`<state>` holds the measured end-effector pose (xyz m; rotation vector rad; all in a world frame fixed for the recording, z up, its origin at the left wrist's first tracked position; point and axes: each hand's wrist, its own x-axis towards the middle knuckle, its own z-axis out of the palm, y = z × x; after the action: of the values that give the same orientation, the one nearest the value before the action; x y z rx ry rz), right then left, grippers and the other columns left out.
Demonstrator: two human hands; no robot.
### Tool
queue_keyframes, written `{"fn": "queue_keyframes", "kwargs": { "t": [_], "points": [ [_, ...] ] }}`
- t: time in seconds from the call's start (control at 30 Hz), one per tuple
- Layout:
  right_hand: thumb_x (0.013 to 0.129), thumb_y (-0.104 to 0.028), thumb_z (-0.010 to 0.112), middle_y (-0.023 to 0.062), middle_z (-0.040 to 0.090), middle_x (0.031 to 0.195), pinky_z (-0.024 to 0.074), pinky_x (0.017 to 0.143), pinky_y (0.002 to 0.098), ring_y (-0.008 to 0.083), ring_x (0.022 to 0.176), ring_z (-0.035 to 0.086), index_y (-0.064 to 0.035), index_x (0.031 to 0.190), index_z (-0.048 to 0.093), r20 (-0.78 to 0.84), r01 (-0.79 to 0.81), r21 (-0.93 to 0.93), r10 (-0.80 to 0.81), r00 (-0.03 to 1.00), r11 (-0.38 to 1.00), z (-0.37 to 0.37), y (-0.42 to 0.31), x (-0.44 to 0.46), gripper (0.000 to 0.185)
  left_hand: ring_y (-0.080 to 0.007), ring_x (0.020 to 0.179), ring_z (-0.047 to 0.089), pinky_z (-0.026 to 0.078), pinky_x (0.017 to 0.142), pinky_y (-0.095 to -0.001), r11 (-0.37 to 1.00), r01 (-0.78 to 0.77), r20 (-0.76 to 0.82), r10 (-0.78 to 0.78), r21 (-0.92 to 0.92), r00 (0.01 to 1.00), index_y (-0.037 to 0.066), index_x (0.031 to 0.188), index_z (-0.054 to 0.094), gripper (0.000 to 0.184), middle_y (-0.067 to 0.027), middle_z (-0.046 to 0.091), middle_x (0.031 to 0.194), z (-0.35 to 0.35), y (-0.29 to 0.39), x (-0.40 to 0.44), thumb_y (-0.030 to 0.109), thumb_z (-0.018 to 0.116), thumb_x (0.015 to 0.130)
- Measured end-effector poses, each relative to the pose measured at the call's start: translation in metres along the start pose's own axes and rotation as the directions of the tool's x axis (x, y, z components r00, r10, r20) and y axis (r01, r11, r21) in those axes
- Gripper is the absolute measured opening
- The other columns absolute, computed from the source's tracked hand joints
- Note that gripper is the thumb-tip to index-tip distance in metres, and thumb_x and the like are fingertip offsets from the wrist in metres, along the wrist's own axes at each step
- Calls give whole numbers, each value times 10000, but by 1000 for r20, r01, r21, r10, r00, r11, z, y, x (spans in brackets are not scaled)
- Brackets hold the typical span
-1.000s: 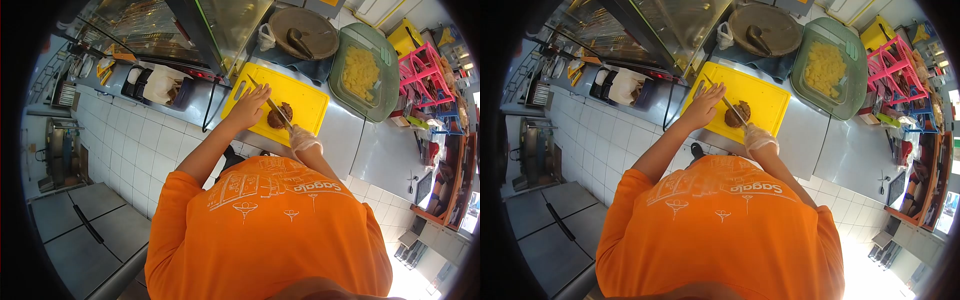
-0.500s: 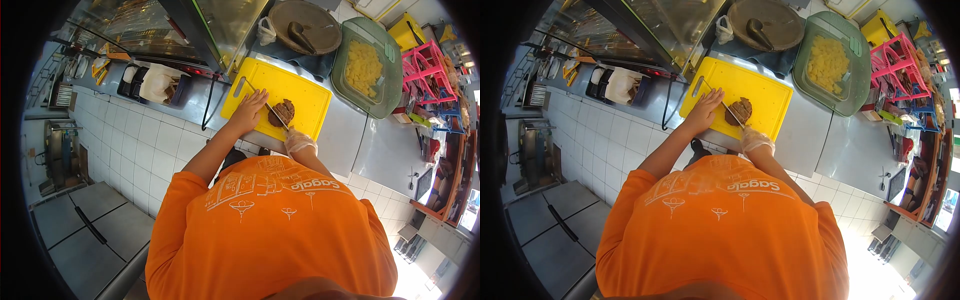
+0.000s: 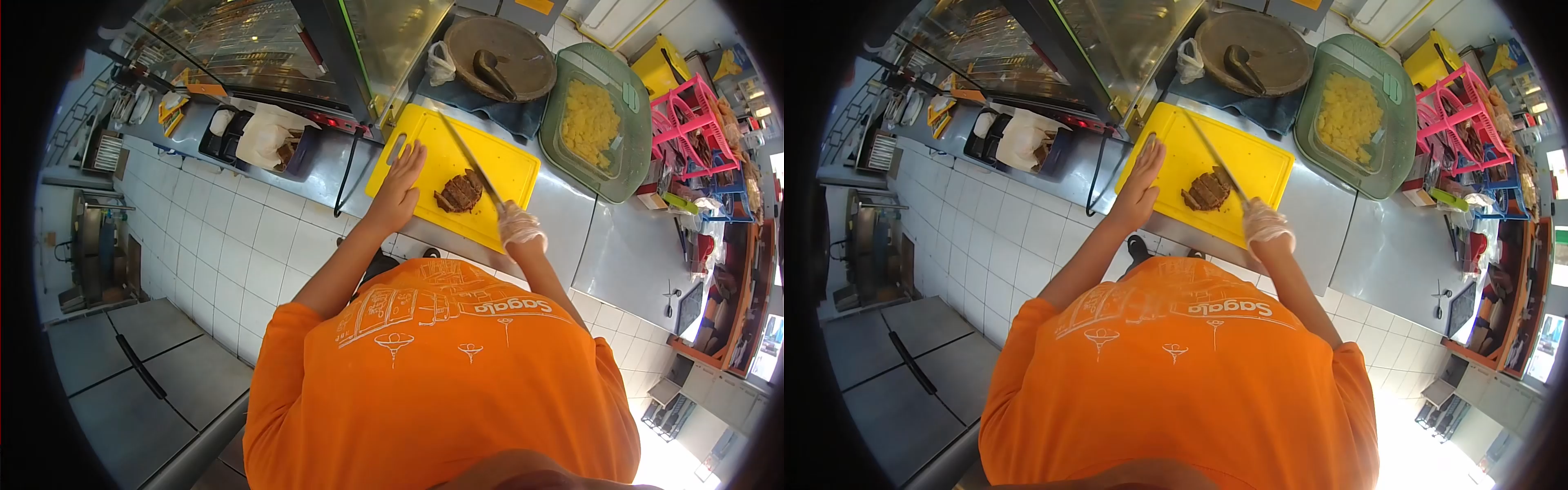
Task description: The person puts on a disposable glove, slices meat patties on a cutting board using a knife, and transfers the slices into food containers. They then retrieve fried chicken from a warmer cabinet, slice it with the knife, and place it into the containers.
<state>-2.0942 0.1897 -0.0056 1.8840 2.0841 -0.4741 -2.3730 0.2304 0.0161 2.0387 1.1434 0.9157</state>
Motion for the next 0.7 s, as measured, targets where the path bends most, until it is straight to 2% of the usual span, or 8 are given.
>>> {"fn": "queue_keyframes", "kwargs": {
  "t": [0.1,0.2,0.3,0.4,0.47,0.53,0.63,0.7],
  "points": [
    [1014,-365,395,170,678,1061,540,818,444,338,987,673,-90,1119,565,28,-308,71,306,951,949,-40,8,-9,340,-369,1478,128,89,1189,-453,994,93,23,-91,-64,996,14,1510,252,675,-217,227,1569,-1,-1,-39,19,368,845],
    [995,-379,443,144,687,1004,535,822,460,359,936,665,-103,1180,565,-16,-377,62,379,925,924,-37,23,-7,354,-367,1479,123,85,1189,-452,977,195,-3,-196,-86,981,7,1502,270,661,-212,222,1573,0,-9,-84,15,373,850],
    [982,-398,468,131,689,993,535,824,453,362,919,663,-107,1231,552,-95,-343,28,344,934,939,-33,26,-1,393,-370,1479,123,88,1189,-452,923,372,-22,-376,-102,926,7,1496,286,653,-211,222,1573,-2,-5,-121,13,387,850],
    [975,-403,478,117,692,999,534,808,443,348,905,668,-133,1275,539,-379,-178,-61,142,914,982,-37,-4,-4,408,-370,1479,123,89,1188,-457,877,454,-79,-469,-158,880,10,1492,296,647,-210,226,1573,-1,-7,-146,10,415,856],
    [963,-371,502,100,693,1004,533,791,440,330,889,674,-158,1273,562,-329,141,-24,-141,934,990,-49,-40,-8,381,-366,1480,126,91,1187,-462,874,468,-102,-482,-135,870,12,1488,307,629,-204,228,1573,-1,-7,-155,18,432,871],
    [930,-286,539,91,697,986,537,752,422,302,877,684,-158,1158,639,-72,236,59,-232,970,970,-50,-72,5,280,-363,1479,130,92,1185,-467,872,477,-117,-488,-110,865,16,1483,319,612,-198,228,1575,0,-8,-157,28,449,885],
    [886,-211,561,94,700,952,539,715,406,285,869,690,-132,1025,690,-135,305,-215,-338,932,928,-36,-92,14,205,-362,1478,135,93,1183,-477,869,488,-130,-495,-81,859,24,1477,337,588,-193,224,1577,-2,-6,-157,44,466,904],
    [859,-177,576,100,698,919,538,693,394,272,873,693,-123,991,696,-117,290,-178,-313,943,940,-35,-91,20,186,-363,1478,138,94,1180,-487,867,492,-143,-499,-81,855,29,1474,347,571,-193,223,1577,-4,-4,-157,54,467,916]
  ]
}}
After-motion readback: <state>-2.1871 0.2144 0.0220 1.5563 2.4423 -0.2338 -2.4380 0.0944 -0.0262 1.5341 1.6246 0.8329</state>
